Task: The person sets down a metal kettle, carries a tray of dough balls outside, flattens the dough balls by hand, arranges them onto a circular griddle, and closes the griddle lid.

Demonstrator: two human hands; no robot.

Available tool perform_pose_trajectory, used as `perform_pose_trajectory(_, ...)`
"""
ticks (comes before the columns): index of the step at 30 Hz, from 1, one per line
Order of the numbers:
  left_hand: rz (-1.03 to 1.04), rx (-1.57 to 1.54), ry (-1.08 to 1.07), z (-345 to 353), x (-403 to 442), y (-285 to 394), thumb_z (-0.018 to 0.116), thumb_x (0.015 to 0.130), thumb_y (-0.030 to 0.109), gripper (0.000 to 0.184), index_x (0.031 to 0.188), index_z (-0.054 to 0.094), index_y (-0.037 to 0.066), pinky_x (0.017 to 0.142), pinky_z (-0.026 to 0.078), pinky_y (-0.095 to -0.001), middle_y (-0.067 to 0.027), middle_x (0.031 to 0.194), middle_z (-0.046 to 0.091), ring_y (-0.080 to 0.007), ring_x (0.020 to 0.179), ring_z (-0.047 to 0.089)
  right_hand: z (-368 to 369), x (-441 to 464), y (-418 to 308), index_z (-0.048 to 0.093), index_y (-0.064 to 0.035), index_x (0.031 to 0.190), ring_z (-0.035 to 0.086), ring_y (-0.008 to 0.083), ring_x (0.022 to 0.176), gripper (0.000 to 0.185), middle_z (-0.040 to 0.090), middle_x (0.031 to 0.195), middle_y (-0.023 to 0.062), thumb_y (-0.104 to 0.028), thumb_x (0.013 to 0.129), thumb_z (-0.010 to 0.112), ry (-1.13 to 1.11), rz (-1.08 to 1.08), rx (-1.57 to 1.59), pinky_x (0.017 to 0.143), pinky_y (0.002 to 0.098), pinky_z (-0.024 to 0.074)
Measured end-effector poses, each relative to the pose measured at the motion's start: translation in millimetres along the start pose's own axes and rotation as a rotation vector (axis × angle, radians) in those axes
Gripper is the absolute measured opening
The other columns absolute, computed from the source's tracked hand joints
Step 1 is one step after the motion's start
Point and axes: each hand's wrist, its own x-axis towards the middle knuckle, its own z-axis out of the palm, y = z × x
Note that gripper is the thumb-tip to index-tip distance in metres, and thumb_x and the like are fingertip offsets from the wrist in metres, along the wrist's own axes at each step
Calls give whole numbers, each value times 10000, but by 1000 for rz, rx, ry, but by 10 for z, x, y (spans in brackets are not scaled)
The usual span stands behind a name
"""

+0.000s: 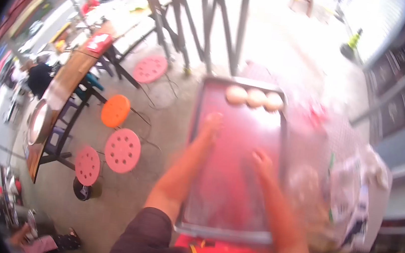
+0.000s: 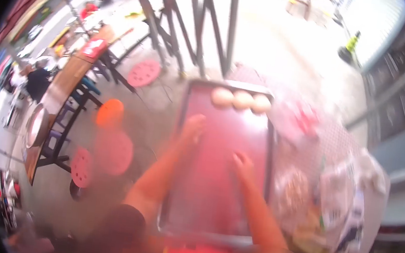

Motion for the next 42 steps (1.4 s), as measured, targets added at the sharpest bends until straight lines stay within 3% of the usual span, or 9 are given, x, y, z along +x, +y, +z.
perform_pose_trajectory(2, 251, 583, 255, -39, 972, -160, 631, 780, 301, 535, 1202, 491, 3, 834, 474, -379, -188, 1062, 612, -301, 1001, 588, 134, 338, 68, 442, 25, 1259, 573, 256, 1035, 413, 536, 1176, 167, -172, 902, 511, -40, 60, 214, 849, 346, 486)
perform_pose_trajectory(16, -38, 941, -39, 944, 889, 90, 759, 649, 388, 607, 1044, 559, -27, 761, 488, -390, -202, 1011, 615, -325, 914, 610, -216, 292, 91, 462, 28, 1221, 602, 209, 903, 338, 556, 1117, 136, -107, 912, 485, 68, 157, 306, 751, 302, 503)
perform_pose_trajectory(19, 594, 1354, -4, 983, 677, -20, 722, 657, 347, 564, 1085, 537, 28, 795, 463, -439, -198, 963, 610, -359, 915, 598, -239, 324, 126, 464, 27, 1219, 601, 207, 902, 337, 555, 1125, 140, -109, 912, 487, 70, 162, 311, 748, 299, 503)
perform_pose_trajectory(22, 425, 993, -169, 896, 615, 3, 714, 649, 258, 525, 1093, 519, 57, 797, 449, -452, -177, 920, 594, -363, 911, 580, -249, 342, 160, 465, 24, 1215, 598, 206, 910, 333, 554, 1117, 134, -116, 914, 489, 59, 153, 305, 746, 300, 503)
perform_pose_trajectory(30, 210, 526, -4, 794, 602, -237, 691, 668, 140, 425, 1071, 608, 34, 836, 477, -354, -178, 1020, 632, -275, 937, 614, -103, 279, 82, 345, 4, 1309, 531, 286, 1066, 458, 471, 1227, 154, -236, 938, 465, 91, 212, 658, 877, 404, 472)
perform_pose_trajectory(34, 622, 887, -167, 881, -276, 176, 648, 751, 120, 290, 1038, 629, 80, 802, 488, -353, -139, 987, 639, -302, 924, 606, 171, 497, -277, 321, -27, 1342, 451, 320, 1166, 597, 438, 1291, 163, -439, 925, 433, -1, 331, 1140, 1015, 471, 341)
perform_pose_trajectory(36, 857, 1013, -305, 816, -485, 315, 627, 786, 128, 270, 1054, 621, 91, 800, 486, -356, -136, 1000, 633, -312, 940, 599, 223, 725, -245, 389, -35, 1291, 495, 300, 1120, 550, 487, 1238, 155, -431, 915, 459, -261, 227, 1520, 965, 462, 402)
perform_pose_trajectory(38, 1012, 988, -551, 763, -843, 249, 620, 806, 142, 262, 1064, 622, 93, 809, 478, -351, -136, 1027, 629, -292, 956, 599, 124, 675, -7, 425, -35, 1244, 526, 289, 1077, 517, 518, 1193, 148, -422, 905, 482, -238, 221, 1407, 920, 446, 443)
perform_pose_trajectory(42, 783, 883, -323, 565, -933, 667, 602, 844, 157, 271, 1098, 604, 62, 859, 451, -324, -131, 1080, 615, -260, 999, 586, 146, 511, -189, 453, -15, 1177, 569, 286, 998, 492, 555, 1117, 148, -390, 875, 550, -113, 195, 1328, 840, 421, 497)
